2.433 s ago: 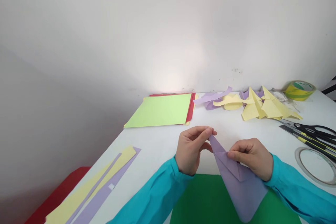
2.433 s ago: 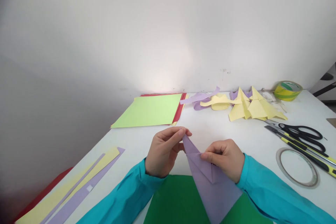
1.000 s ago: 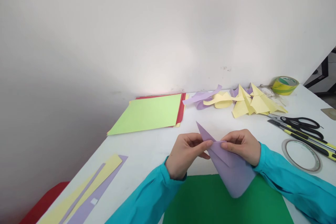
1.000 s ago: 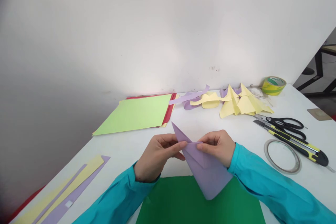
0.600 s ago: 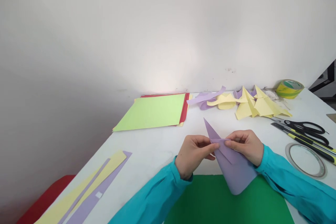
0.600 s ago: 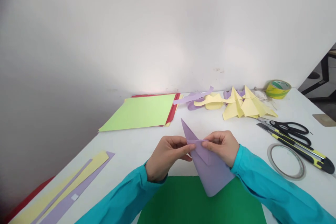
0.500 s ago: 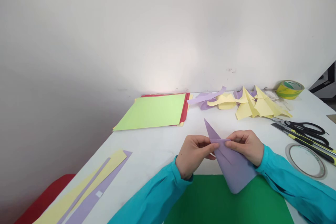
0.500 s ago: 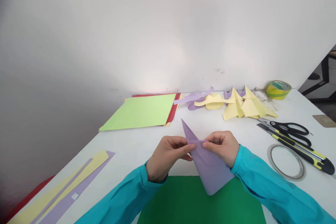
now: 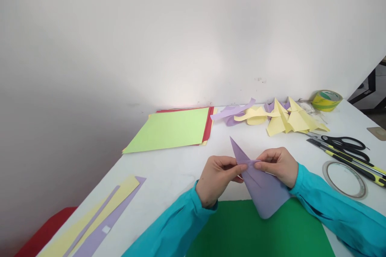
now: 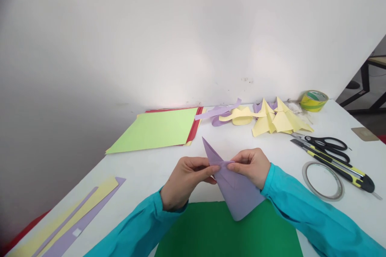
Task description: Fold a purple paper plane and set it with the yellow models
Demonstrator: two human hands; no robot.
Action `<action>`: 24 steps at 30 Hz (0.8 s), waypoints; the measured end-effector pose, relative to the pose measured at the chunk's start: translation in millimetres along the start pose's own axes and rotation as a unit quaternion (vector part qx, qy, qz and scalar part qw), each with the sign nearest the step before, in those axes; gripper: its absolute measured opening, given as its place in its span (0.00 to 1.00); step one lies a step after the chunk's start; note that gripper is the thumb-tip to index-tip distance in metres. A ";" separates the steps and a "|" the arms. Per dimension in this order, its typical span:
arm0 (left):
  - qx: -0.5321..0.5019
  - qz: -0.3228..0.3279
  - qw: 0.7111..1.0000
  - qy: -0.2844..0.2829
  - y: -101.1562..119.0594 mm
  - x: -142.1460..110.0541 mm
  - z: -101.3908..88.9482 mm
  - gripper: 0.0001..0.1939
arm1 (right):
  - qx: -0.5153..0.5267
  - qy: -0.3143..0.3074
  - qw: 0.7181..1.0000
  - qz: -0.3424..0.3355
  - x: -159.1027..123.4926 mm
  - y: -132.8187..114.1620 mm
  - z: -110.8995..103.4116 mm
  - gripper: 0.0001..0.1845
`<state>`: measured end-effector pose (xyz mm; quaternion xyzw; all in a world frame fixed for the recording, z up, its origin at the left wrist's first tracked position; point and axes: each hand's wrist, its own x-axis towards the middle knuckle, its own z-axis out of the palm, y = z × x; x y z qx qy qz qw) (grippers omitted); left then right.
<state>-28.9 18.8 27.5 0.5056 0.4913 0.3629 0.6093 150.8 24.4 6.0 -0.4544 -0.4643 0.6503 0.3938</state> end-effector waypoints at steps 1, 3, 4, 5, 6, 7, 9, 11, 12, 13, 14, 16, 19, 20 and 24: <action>0.000 0.000 1.000 0.000 0.4 -0.2 0.0 0.11 | -0.002 0.003 1.000 -0.001 0.1 -0.1 0.2 0.16; -0.001 0.000 1.000 -0.004 1.1 -0.3 0.1 0.11 | -0.010 0.006 1.000 -0.001 0.4 -0.5 0.7 0.16; 0.000 0.000 1.000 -0.006 1.3 -0.2 0.2 0.12 | -0.015 0.008 1.000 -0.002 0.4 -0.6 0.9 0.16; 0.000 0.001 1.000 -0.007 1.4 0.1 0.3 0.12 | -0.019 0.009 1.000 -0.004 0.4 -0.7 1.0 0.16; 0.001 0.001 1.000 -0.009 1.2 0.5 0.4 0.12 | -0.022 0.010 1.000 -0.006 0.3 -0.6 0.9 0.16; 0.001 0.001 1.000 -0.009 0.9 0.9 0.6 0.11 | -0.024 0.010 1.000 -0.007 0.1 -0.5 0.6 0.16; 0.000 0.000 1.000 -0.008 -0.1 1.4 1.0 0.11 | -0.024 0.008 1.000 -0.009 -0.3 -0.1 -0.2 0.16; 0.002 -0.002 1.000 -0.007 -0.6 1.2 1.4 0.12 | -0.022 0.003 1.000 -0.010 -0.2 0.6 -1.2 0.16; 0.003 -0.002 1.000 -0.008 -0.5 1.0 1.6 0.13 | -0.021 0.001 1.000 -0.011 0.0 0.9 -1.6 0.16; 0.002 0.000 1.000 -0.009 -0.1 0.6 1.9 0.14 | -0.020 -0.001 1.000 -0.013 0.2 1.3 -1.9 0.16; -0.002 0.004 1.000 -0.009 0.6 0.1 2.0 0.15 | -0.018 -0.003 1.000 -0.012 0.5 1.7 -2.0 0.15; -0.018 0.016 1.000 -0.002 2.3 -0.5 2.2 0.15 | -0.018 -0.009 1.000 -0.006 0.7 2.5 -1.8 0.16; -0.040 0.039 0.998 0.028 4.3 -0.6 2.0 0.14 | -0.028 -0.018 0.999 0.012 0.6 3.7 -0.6 0.17; -0.044 0.044 0.997 0.038 4.5 -0.4 2.0 0.13 | -0.034 -0.021 0.999 0.015 0.4 4.1 -0.2 0.17; -0.056 0.047 0.995 0.070 3.6 0.4 2.6 0.13 | -0.043 -0.032 0.998 0.015 0.2 5.8 1.0 0.17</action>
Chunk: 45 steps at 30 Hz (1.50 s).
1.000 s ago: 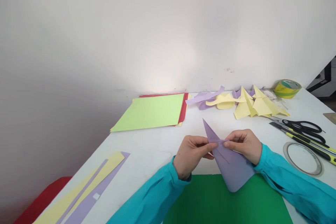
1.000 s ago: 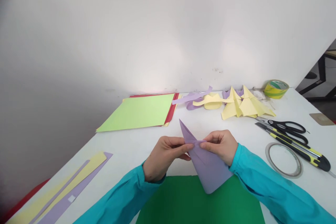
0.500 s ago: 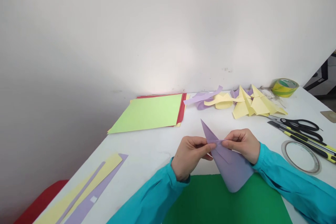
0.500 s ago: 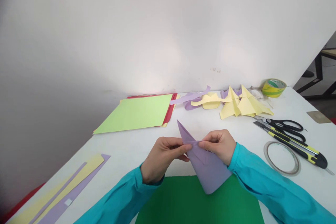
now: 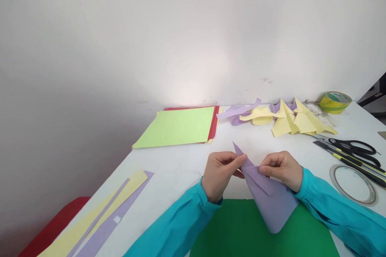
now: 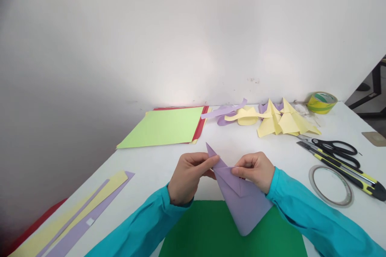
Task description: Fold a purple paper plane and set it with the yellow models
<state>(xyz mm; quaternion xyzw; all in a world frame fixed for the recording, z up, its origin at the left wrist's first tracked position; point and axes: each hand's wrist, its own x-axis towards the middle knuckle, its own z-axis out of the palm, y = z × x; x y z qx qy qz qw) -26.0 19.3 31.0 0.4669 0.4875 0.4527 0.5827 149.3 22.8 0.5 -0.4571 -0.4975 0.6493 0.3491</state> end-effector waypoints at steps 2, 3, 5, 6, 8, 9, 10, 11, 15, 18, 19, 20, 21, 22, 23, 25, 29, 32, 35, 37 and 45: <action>-0.002 -0.005 1.000 0.012 -0.7 0.1 0.6 0.14 | 0.004 -0.010 1.000 -0.003 0.1 0.9 0.2 0.16; -0.003 -0.008 1.000 0.015 -1.0 0.1 0.8 0.15 | 0.006 -0.014 1.000 -0.006 0.2 1.2 0.3 0.16; -0.008 -0.012 1.000 0.015 -1.2 0.4 0.9 0.16 | 0.010 -0.018 1.000 -0.009 0.3 1.7 0.4 0.16; -0.013 -0.013 1.000 0.014 -1.2 0.7 0.6 0.16 | 0.011 -0.020 1.000 -0.007 0.4 1.8 0.4 0.16; -0.025 -0.011 0.999 0.020 -1.0 1.7 -0.4 0.15 | 0.014 -0.024 1.000 0.006 0.4 1.8 0.7 0.17; -0.030 -0.010 0.999 0.026 -1.0 2.4 -1.1 0.14 | 0.015 -0.029 0.999 0.013 0.4 1.7 0.9 0.17; -0.035 -0.009 0.999 0.034 -1.1 3.1 -1.8 0.14 | 0.015 -0.034 0.999 0.019 0.4 1.5 1.1 0.18; -0.039 -0.008 0.998 0.042 -1.3 3.8 -2.4 0.14 | 0.014 -0.037 0.999 0.022 0.3 1.3 1.4 0.18; -0.049 -0.011 0.997 0.058 -2.5 5.9 -3.7 0.15 | 0.006 -0.043 0.999 0.023 -0.5 0.4 2.3 0.19; -0.042 -0.022 0.997 0.063 -2.1 6.1 -4.1 0.18 | 0.005 -0.047 0.999 0.026 -0.9 0.1 2.3 0.19; -0.038 -0.026 0.997 0.056 -1.6 5.9 -4.2 0.19 | 0.007 -0.045 0.999 0.027 -0.6 0.2 1.9 0.19; -0.030 -0.031 0.998 0.039 -0.9 5.6 -4.4 0.19 | 0.011 -0.041 0.999 0.027 -0.2 0.5 1.3 0.19; -0.018 -0.038 0.999 0.013 -0.2 5.1 -4.5 0.18 | 0.014 -0.034 0.999 0.024 0.6 0.9 0.5 0.18; -0.004 -0.048 0.999 -0.018 0.5 4.5 -4.5 0.18 | 0.018 -0.025 0.999 0.019 1.5 1.5 -0.6 0.18; 0.010 -0.057 0.997 -0.046 1.1 3.8 -4.4 0.17 | 0.027 -0.016 0.999 0.014 2.7 2.2 -1.8 0.17; 0.024 -0.066 0.994 -0.086 1.9 2.4 -4.0 0.16 | 0.087 -0.001 0.996 0.020 5.5 4.0 -4.6 0.16; 0.012 -0.029 0.994 -0.108 -0.6 1.4 -2.8 0.14 | 0.281 -0.017 0.955 0.091 9.9 8.7 -8.7 0.15; 0.001 0.009 0.995 -0.104 -7.3 2.8 -1.2 0.19 | 0.313 -0.054 0.939 0.131 9.9 12.7 -7.4 0.16; -0.079 0.028 0.988 -0.130 -14.9 3.6 1.8 0.25 | 0.337 -0.092 0.921 0.175 6.2 16.5 -0.7 0.12; -0.130 0.019 0.980 -0.151 -18.4 2.7 4.0 0.22 | 0.344 -0.114 0.909 0.205 2.5 18.2 5.8 0.10; -0.140 -0.008 0.982 -0.129 -17.3 1.5 4.5 0.09 | 0.257 -0.177 0.923 0.225 -0.4 9.3 9.7 0.15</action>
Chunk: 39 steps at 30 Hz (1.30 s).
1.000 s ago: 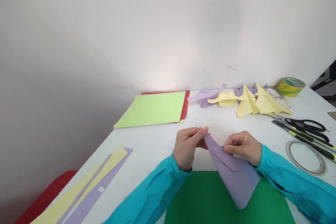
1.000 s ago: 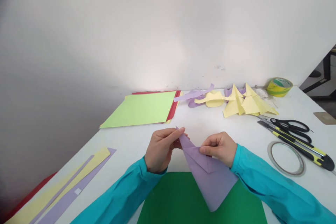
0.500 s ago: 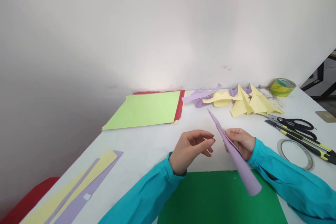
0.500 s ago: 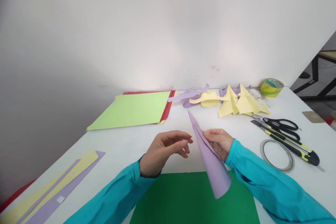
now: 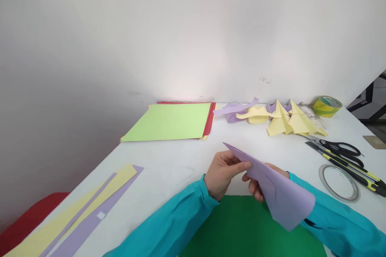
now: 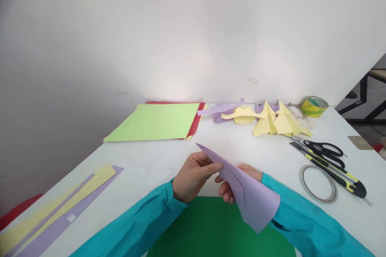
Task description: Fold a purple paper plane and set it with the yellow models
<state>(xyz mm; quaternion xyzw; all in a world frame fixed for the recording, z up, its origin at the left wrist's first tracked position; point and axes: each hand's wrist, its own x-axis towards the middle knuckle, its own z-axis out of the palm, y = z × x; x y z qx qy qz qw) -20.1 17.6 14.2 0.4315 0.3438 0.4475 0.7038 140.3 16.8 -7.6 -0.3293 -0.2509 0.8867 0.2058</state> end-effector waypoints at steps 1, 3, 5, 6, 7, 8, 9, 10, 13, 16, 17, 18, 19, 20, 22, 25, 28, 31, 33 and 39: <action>0.007 -0.006 1.000 0.009 1.2 0.5 -0.6 0.10 | -0.032 0.004 0.999 -0.018 -1.4 -4.8 -2.4 0.17; 0.027 -0.021 0.999 0.027 3.1 1.1 -1.6 0.12 | -0.068 0.031 0.994 -0.080 -5.4 -14.7 -8.0 0.18; 0.057 -0.034 0.997 0.034 4.0 1.1 -2.2 0.12 | -0.103 0.058 0.984 -0.135 -10.5 -21.9 -11.9 0.19; 0.071 -0.040 0.996 0.029 3.9 0.9 -2.2 0.12 | -0.151 0.066 0.973 -0.161 -13.2 -23.9 -12.4 0.19; 0.083 -0.045 0.995 0.024 3.6 0.5 -2.2 0.12 | -0.206 0.072 0.958 -0.185 -15.5 -24.6 -11.8 0.20; 0.093 -0.049 0.994 0.018 3.0 0.2 -2.0 0.11 | -0.266 0.078 0.938 -0.207 -17.5 -24.2 -10.4 0.19; 0.100 -0.053 0.993 0.014 2.4 -0.1 -1.8 0.11 | -0.319 0.086 0.916 -0.226 -19.0 -23.3 -8.4 0.18; 0.107 -0.056 0.993 0.011 1.9 -0.3 -1.6 0.11 | -0.358 0.095 0.898 -0.239 -20.0 -22.0 -6.3 0.17; 0.113 -0.056 0.992 0.010 1.8 -0.1 -1.1 0.12 | -0.405 0.115 0.875 -0.239 -20.8 -19.6 -2.1 0.16; 0.091 -0.040 0.995 0.011 3.0 0.4 -1.0 0.13 | -0.402 0.118 0.880 -0.224 -20.2 -20.3 -2.6 0.18; 0.086 -0.034 0.996 0.013 3.3 0.4 -1.0 0.13 | -0.401 0.115 0.881 -0.221 -19.9 -20.4 -3.0 0.18; 0.086 -0.030 0.996 0.017 3.6 0.3 -0.9 0.12 | -0.403 0.111 0.881 -0.220 -19.6 -20.3 -3.0 0.18; 0.089 -0.028 0.995 0.022 3.8 0.0 -0.7 0.11 | -0.407 0.107 0.879 -0.222 -19.4 -19.8 -2.5 0.18; 0.093 -0.026 0.995 0.029 3.8 -0.3 -0.4 0.10 | -0.412 0.105 0.877 -0.226 -19.1 -18.9 -1.5 0.18; 0.105 -0.019 0.993 0.047 3.7 -1.3 0.6 0.08 | -0.415 0.109 0.872 -0.235 -18.7 -16.1 1.7 0.18; 0.116 -0.005 0.992 0.059 2.8 -3.0 2.6 0.08 | -0.423 0.138 0.859 -0.252 -18.2 -11.7 7.1 0.15; 0.116 -0.003 0.992 0.058 1.4 -3.7 3.8 0.08 | -0.434 0.165 0.845 -0.264 -17.8 -9.8 10.1 0.13; 0.116 -0.013 0.991 0.068 0.5 -3.3 4.1 0.08 | -0.427 0.178 0.850 -0.254 -17.6 -9.8 10.5 0.16; 0.114 -0.020 0.991 0.072 0.5 -3.0 4.0 0.09 | -0.416 0.179 0.857 -0.245 -17.5 -9.7 10.3 0.18; 0.130 -0.021 0.988 0.078 0.5 -3.5 4.2 0.12 | -0.395 0.172 0.871 -0.236 -16.2 -7.2 8.3 0.19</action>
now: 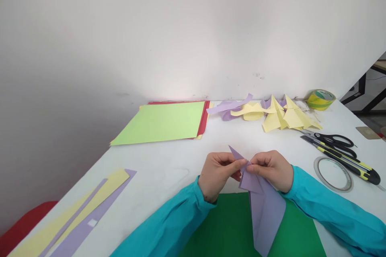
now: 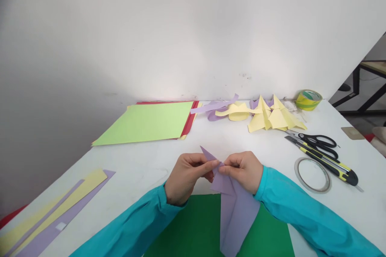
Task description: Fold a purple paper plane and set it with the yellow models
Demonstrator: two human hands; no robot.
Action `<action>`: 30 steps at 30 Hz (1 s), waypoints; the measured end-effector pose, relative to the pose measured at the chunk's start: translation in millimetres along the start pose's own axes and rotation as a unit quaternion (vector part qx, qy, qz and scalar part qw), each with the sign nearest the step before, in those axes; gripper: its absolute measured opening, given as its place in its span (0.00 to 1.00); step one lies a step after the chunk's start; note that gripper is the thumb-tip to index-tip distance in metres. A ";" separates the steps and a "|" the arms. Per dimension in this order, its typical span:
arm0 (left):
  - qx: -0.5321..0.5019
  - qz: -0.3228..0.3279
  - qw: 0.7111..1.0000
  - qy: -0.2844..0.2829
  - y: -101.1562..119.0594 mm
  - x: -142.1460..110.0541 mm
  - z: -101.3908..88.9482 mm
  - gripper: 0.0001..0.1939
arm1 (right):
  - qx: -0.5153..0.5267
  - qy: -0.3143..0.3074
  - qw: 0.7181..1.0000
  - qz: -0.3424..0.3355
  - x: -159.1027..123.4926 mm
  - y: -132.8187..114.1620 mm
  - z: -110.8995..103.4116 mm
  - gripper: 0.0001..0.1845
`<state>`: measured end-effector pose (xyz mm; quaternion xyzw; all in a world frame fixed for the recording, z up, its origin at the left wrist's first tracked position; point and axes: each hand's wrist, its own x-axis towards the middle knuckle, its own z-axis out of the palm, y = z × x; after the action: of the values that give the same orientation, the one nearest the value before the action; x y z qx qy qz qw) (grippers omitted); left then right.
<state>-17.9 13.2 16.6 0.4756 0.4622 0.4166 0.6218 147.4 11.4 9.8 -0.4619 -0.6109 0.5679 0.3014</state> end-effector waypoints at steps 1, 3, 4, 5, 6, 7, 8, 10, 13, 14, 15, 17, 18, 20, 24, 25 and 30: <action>0.002 0.002 1.000 0.002 -0.1 0.0 0.1 0.12 | 0.006 -0.003 1.000 0.002 0.2 0.4 0.1 0.19; -0.002 0.008 1.000 0.003 -0.2 0.4 0.5 0.13 | 0.023 -0.009 1.000 0.010 0.7 0.6 0.4 0.19; -0.006 0.013 1.000 0.004 -0.1 0.6 0.8 0.12 | 0.030 -0.012 0.999 0.015 1.0 0.6 0.7 0.19; -0.011 0.019 1.000 0.005 0.0 0.8 1.0 0.11 | 0.036 -0.014 0.999 0.020 1.2 0.7 0.9 0.19; -0.016 0.023 1.000 0.006 0.2 0.8 1.2 0.11 | 0.039 -0.015 0.999 0.023 1.4 0.8 1.2 0.19; -0.021 0.026 0.999 0.005 0.4 0.8 1.4 0.10 | 0.041 -0.015 0.999 0.025 1.6 1.0 1.5 0.19; -0.023 0.029 0.999 0.005 0.7 0.6 1.4 0.10 | 0.042 -0.016 0.999 0.026 1.6 1.3 1.9 0.19; -0.022 0.035 0.999 0.007 1.1 -0.1 1.0 0.11 | 0.043 -0.016 0.999 0.020 1.6 2.1 2.6 0.19; -0.015 0.043 0.999 0.015 1.4 -1.0 -0.2 0.11 | 0.036 -0.016 0.999 0.004 1.6 2.6 3.5 0.20; -0.015 0.042 0.999 0.017 1.3 -1.2 -0.5 0.11 | 0.031 -0.014 0.999 -0.001 1.6 2.3 3.7 0.21; -0.018 0.039 0.999 0.017 1.3 -1.2 -0.8 0.11 | 0.024 -0.009 1.000 -0.003 1.7 1.8 3.9 0.21; -0.028 0.029 0.999 0.013 1.1 -1.1 -0.6 0.10 | 0.010 0.003 1.000 -0.005 2.0 0.2 4.1 0.22; -0.033 0.023 0.999 0.012 1.0 -1.1 -0.2 0.10 | 0.008 0.006 1.000 -0.003 2.2 -0.7 4.0 0.22; -0.036 0.016 0.999 0.012 1.1 -1.1 1.0 0.11 | 0.018 0.007 1.000 0.003 2.8 -1.9 3.6 0.22; -0.005 -0.012 1.000 0.006 1.1 -1.3 3.0 0.13 | 0.044 0.018 0.999 0.013 4.8 -0.5 2.0 0.22; 0.006 -0.030 0.999 -0.009 0.9 -1.3 3.1 0.13 | 0.049 0.024 0.998 0.014 5.4 0.5 1.5 0.23; 0.047 -0.119 0.988 -0.083 1.1 -0.7 1.4 0.17 | 0.066 0.035 0.997 0.010 7.9 5.5 -0.1 0.22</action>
<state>-16.8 12.4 18.0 0.4788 0.4814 0.2768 0.6800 145.6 18.1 3.3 -0.4669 -0.5565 0.5932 0.3470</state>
